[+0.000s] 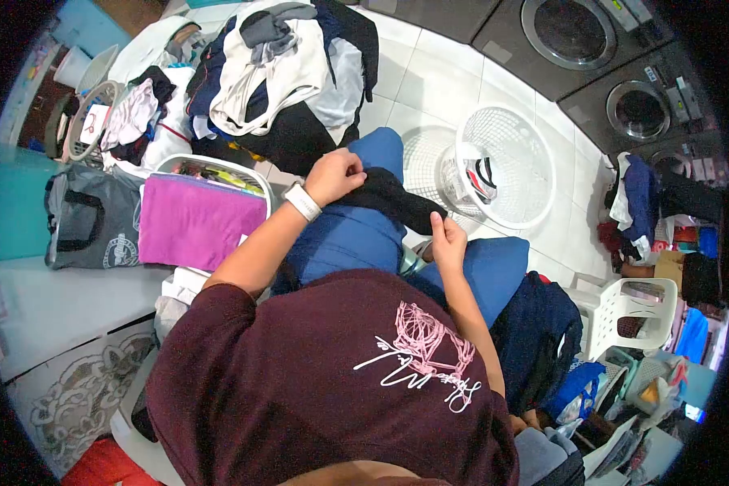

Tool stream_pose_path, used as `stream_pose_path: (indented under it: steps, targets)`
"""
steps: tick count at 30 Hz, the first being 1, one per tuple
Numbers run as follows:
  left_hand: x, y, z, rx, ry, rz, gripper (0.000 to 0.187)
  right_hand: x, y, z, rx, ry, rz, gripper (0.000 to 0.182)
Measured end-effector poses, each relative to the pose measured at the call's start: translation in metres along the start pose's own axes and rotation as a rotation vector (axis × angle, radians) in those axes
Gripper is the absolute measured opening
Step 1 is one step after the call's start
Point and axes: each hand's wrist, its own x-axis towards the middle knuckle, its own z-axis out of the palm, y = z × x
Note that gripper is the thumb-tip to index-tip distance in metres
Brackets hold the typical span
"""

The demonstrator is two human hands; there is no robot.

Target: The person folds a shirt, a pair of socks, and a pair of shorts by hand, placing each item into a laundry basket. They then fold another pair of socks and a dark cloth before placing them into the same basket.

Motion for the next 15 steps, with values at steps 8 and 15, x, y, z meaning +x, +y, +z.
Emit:
stream_pose_path:
  steps: [8, 15]
  targets:
    - [0.028, -0.03, 0.01, -0.039, 0.143, -0.063, 0.014, 0.003, -0.002, 0.003, -0.219, 0.117, -0.203, 0.04]
    - [-0.005, -0.073, 0.0, -0.536, 0.058, -0.697, 0.044, 0.002, 0.047, 0.024, 0.074, -0.1, 0.031, 0.036]
